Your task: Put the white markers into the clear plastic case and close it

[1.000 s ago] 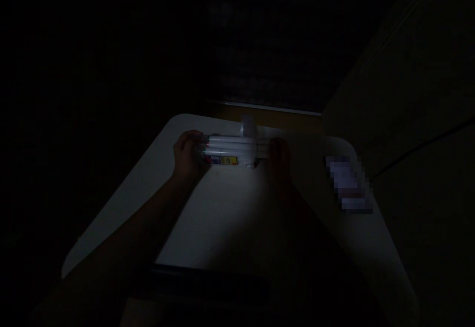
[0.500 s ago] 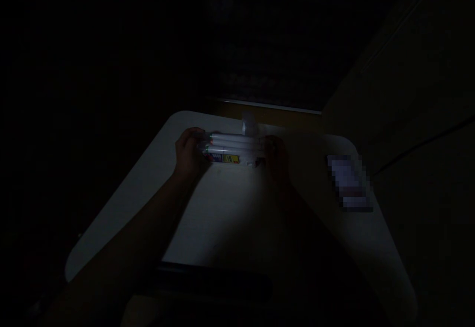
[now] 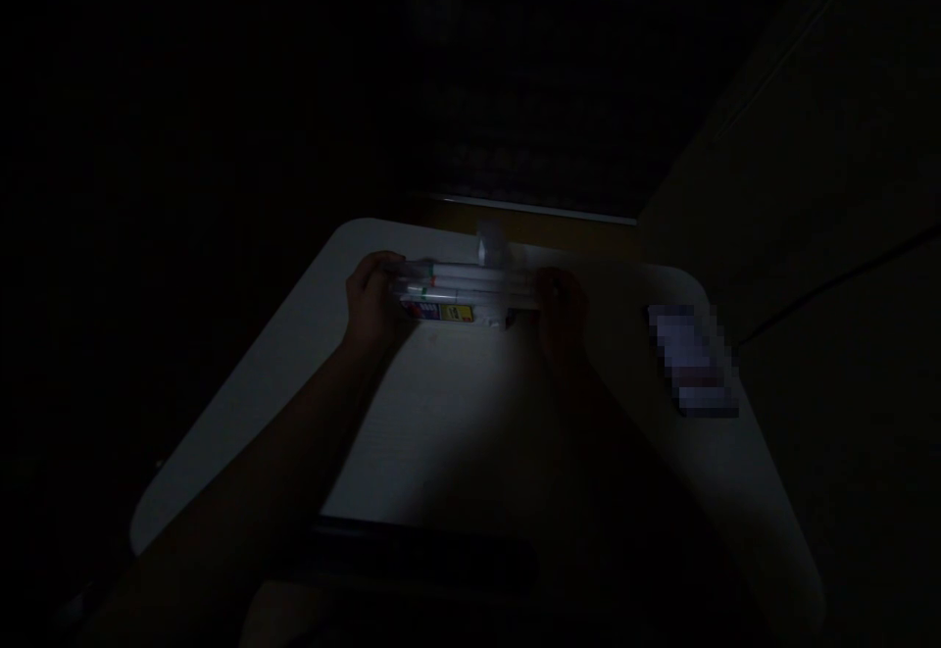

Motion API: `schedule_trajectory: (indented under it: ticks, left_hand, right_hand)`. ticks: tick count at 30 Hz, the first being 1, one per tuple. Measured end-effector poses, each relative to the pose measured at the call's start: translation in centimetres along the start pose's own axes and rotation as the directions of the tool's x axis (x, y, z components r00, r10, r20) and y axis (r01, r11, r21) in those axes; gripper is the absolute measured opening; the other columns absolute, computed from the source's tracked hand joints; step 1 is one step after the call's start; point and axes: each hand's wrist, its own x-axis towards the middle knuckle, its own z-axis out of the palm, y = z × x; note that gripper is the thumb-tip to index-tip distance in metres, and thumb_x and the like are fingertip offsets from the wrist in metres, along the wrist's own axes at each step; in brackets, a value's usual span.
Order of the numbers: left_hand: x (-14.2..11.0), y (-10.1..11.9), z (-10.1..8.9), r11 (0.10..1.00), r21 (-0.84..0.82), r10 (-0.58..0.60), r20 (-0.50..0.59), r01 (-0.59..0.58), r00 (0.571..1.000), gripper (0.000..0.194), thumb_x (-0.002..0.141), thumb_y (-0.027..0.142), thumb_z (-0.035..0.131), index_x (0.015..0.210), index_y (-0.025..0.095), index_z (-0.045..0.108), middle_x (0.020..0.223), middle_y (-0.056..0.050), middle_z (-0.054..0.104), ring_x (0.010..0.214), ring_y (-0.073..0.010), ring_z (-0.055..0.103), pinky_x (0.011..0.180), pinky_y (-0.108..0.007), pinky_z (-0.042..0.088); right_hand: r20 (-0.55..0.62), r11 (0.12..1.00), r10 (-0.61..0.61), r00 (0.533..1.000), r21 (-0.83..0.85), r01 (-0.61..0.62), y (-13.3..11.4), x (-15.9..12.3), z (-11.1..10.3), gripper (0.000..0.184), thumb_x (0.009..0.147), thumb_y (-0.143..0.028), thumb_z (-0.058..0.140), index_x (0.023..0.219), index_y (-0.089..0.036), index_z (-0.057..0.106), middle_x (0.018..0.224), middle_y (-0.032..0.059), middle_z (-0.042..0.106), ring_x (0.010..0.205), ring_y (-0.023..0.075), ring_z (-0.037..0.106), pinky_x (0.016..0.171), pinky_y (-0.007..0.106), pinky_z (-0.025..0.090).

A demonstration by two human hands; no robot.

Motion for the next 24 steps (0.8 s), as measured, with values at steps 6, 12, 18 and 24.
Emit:
schedule_trajectory:
  ticks: [6,12,18,24]
  left_hand:
    - [0.0,0.0,-0.1,1.0,-0.021,-0.016,-0.037,0.016,0.999,0.012,0.07,0.023,0.051,0.077,0.019,0.061,0.069,-0.001,0.055,0.062,-0.0133,0.05,0.053,-0.024,0.038]
    - [-0.1,0.2,0.1,1.0,-0.023,-0.016,-0.06,0.014,0.998,0.011,0.068,0.022,0.052,0.074,0.02,0.061,0.067,0.0,0.054,0.06,-0.0125,0.049,0.051,-0.023,0.038]
    - [0.0,0.3,0.1,1.0,-0.021,-0.021,-0.088,0.019,0.996,0.012,0.066,0.018,0.052,0.072,0.02,0.061,0.066,-0.001,0.054,0.06,-0.0123,0.048,0.05,-0.022,0.037]
    - [0.2,-0.4,-0.1,1.0,-0.031,-0.005,-0.074,0.003,0.997,0.009,0.069,0.022,0.053,0.073,0.021,0.062,0.068,0.0,0.055,0.061,-0.0127,0.049,0.052,-0.023,0.039]
  right_hand:
    - [-0.094,0.995,0.0,0.996,-0.102,-0.009,-0.6,1.0,-2.4,0.03,0.072,-0.04,0.053,0.082,-0.015,0.064,0.078,0.004,0.062,0.061,0.0126,0.052,0.049,0.025,0.042]
    - [-0.198,0.961,-0.047,0.979,-0.275,-0.009,0.6,2.2,-9.2,0.033,0.072,-0.042,0.051,0.086,-0.016,0.066,0.075,0.0048,0.062,0.058,0.0143,0.051,0.052,0.029,0.042]
    - [-0.163,0.854,-0.158,0.974,-0.518,0.052,2.0,1.9,-11.7,0.032,0.075,-0.037,0.043,0.083,-0.015,0.065,0.082,0.0109,0.065,0.077,0.0223,0.058,0.071,0.039,0.045]
    - [0.003,0.747,-0.16,0.987,-0.654,0.122,1.7,0.5,-9.1,0.04,0.084,-0.038,0.036,0.103,-0.014,0.062,0.095,0.0125,0.065,0.085,0.0226,0.059,0.076,0.039,0.046]
